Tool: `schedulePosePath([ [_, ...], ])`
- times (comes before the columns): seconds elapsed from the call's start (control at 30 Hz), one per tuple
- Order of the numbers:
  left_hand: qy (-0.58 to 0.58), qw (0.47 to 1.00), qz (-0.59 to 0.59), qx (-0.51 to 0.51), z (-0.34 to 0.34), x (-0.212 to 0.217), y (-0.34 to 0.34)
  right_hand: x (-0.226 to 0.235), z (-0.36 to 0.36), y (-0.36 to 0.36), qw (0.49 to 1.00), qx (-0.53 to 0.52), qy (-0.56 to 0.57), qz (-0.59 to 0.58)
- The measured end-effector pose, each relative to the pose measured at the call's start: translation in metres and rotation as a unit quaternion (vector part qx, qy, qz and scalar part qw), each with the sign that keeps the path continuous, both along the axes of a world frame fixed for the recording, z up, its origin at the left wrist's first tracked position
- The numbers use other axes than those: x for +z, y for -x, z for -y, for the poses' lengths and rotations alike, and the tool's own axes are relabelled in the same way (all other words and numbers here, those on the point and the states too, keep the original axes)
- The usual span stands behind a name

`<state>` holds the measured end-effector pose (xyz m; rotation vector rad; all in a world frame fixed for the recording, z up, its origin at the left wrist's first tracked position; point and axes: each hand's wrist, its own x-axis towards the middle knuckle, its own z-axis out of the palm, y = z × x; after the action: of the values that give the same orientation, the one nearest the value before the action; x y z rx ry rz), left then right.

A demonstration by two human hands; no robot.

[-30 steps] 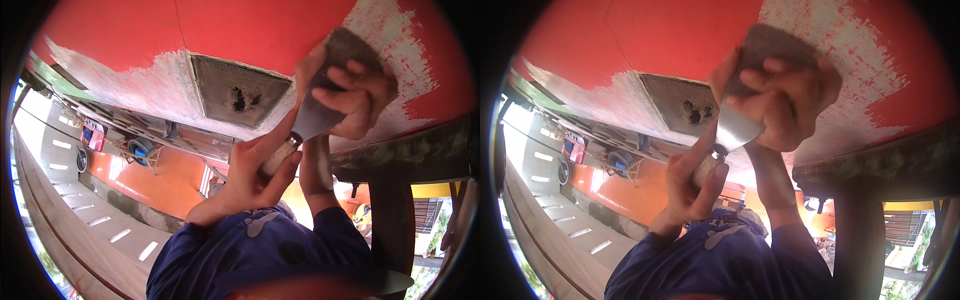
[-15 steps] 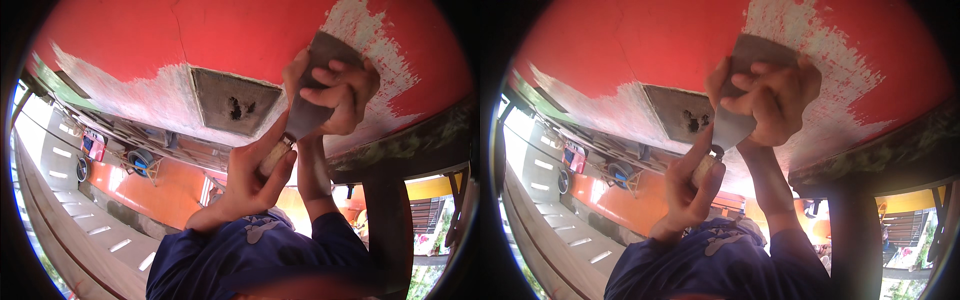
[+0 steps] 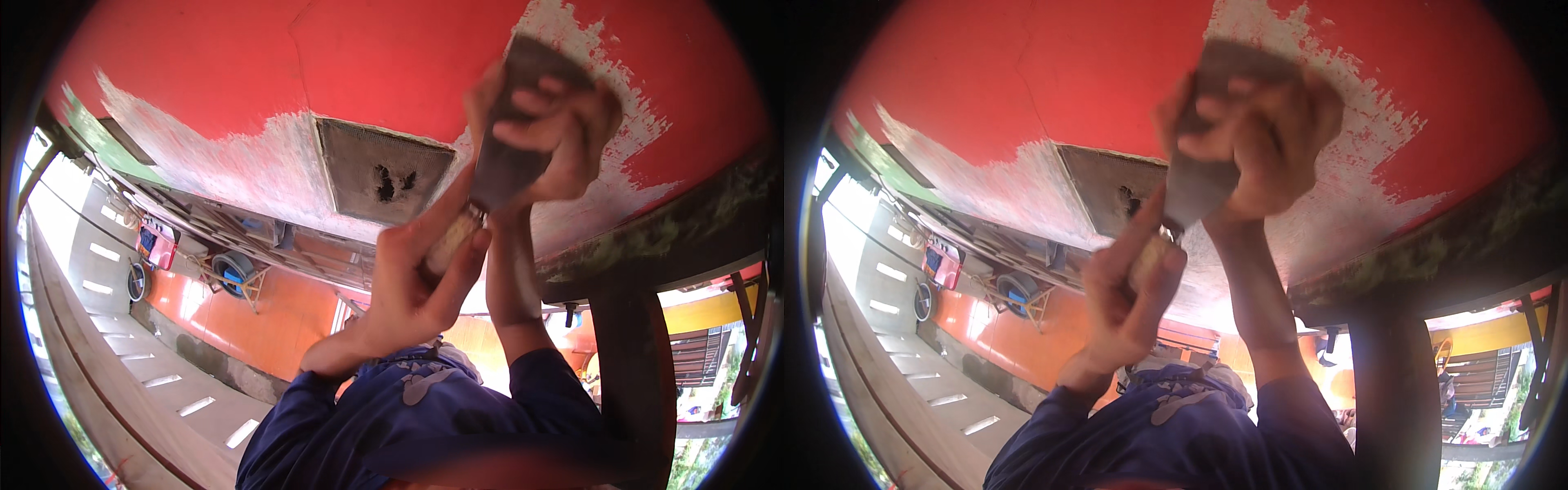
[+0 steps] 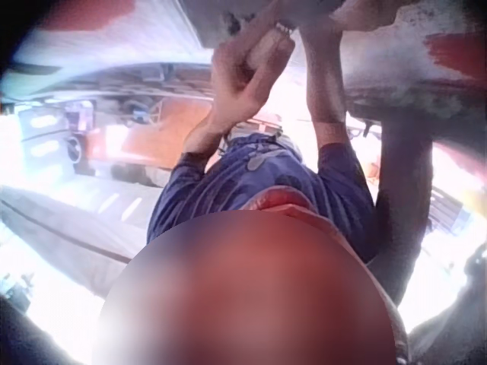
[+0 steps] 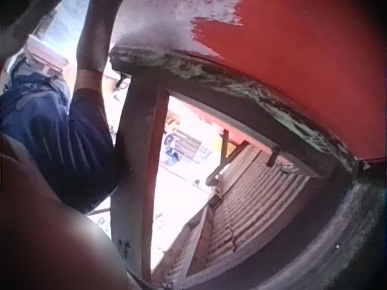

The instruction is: The person uses a metal scraper to remove old paint from a red ceiling surface. They repeatedly scrape the same area around a square vent, clearing away layers of paint to expose the underlying material.

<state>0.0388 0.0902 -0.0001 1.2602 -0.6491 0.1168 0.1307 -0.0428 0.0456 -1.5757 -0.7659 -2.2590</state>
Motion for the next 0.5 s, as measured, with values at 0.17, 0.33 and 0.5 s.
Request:
schedulePosePath([
  [0.17, 0.002, 1.000, 0.021, 0.021, 0.003, 0.009, -0.002, 0.018, 0.001, -0.009, 1.000, 0.011, -0.029, -0.002],
  [0.33, -0.001, 0.999, 0.024, 0.029, 0.005, 0.021, -0.004, 0.030, -0.003, -0.004, 0.999, 0.004, 0.022, 0.047],
  [0.5, 0.020, 0.997, 0.070, 0.017, 0.006, 0.021, -0.012, 0.042, 0.017, -0.028, 0.993, 0.010, 0.057, 0.101],
])
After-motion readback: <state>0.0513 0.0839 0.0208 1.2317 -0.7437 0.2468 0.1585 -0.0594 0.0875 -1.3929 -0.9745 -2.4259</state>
